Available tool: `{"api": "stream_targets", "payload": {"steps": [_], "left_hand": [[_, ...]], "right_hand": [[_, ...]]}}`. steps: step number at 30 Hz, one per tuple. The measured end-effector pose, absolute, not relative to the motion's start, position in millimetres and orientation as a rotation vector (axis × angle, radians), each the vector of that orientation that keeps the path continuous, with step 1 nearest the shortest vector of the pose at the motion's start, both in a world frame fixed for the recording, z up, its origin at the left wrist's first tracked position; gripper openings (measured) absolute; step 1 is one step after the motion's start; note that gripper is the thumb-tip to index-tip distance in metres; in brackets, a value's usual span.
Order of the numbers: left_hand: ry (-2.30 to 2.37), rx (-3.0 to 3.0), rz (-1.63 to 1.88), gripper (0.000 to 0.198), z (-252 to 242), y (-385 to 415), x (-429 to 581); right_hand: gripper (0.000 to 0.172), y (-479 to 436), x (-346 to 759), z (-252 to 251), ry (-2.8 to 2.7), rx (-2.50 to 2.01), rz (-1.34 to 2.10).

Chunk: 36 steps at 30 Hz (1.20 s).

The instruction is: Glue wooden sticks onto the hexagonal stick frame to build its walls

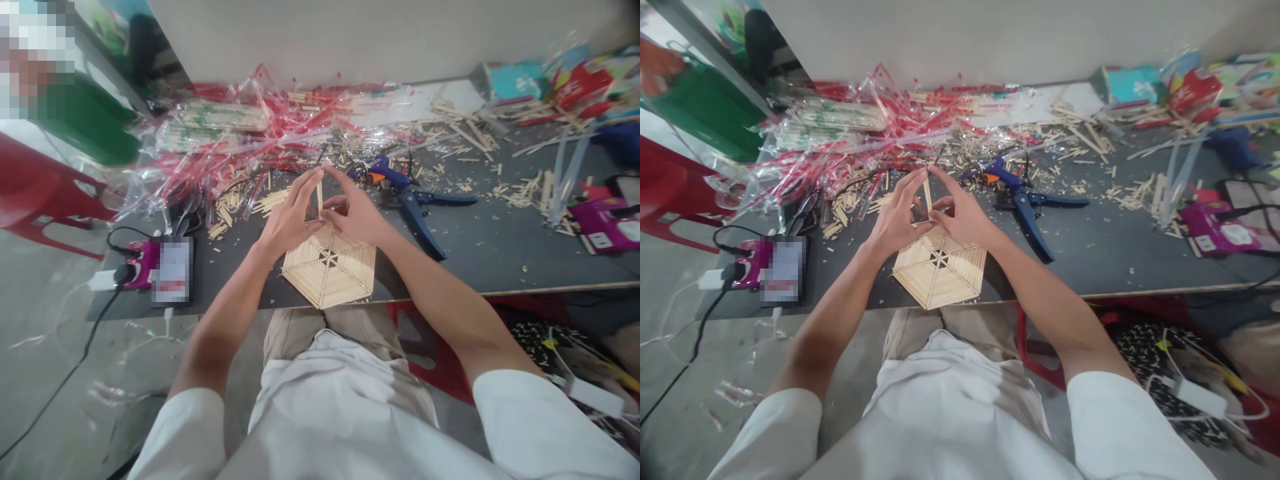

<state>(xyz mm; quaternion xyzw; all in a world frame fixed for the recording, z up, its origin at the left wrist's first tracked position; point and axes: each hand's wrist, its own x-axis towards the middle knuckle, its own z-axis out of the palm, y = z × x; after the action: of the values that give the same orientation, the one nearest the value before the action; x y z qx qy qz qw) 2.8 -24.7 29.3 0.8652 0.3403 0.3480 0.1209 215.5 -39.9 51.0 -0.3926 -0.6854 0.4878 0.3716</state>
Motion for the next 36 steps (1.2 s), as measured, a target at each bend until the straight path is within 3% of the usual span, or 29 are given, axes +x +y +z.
{"api": "stream_targets", "payload": {"steps": [12,18,36], "left_hand": [[1.04,2.388,1.101,0.088,25.1,-25.6,5.3],[0.987,2.363,1.11,0.091,25.7,-27.0,7.4],[0.97,2.305,1.063,0.091,26.6,-33.6,14.5]], "right_hand": [[0.073,-39.4,212.5,45.5,-1.736,-1.015,1.157],[0.026,-35.4,206.4,34.6,-1.725,-1.08,1.03],[0.038,-37.7,212.2,50.3,-1.781,-1.175,0.881]]}}
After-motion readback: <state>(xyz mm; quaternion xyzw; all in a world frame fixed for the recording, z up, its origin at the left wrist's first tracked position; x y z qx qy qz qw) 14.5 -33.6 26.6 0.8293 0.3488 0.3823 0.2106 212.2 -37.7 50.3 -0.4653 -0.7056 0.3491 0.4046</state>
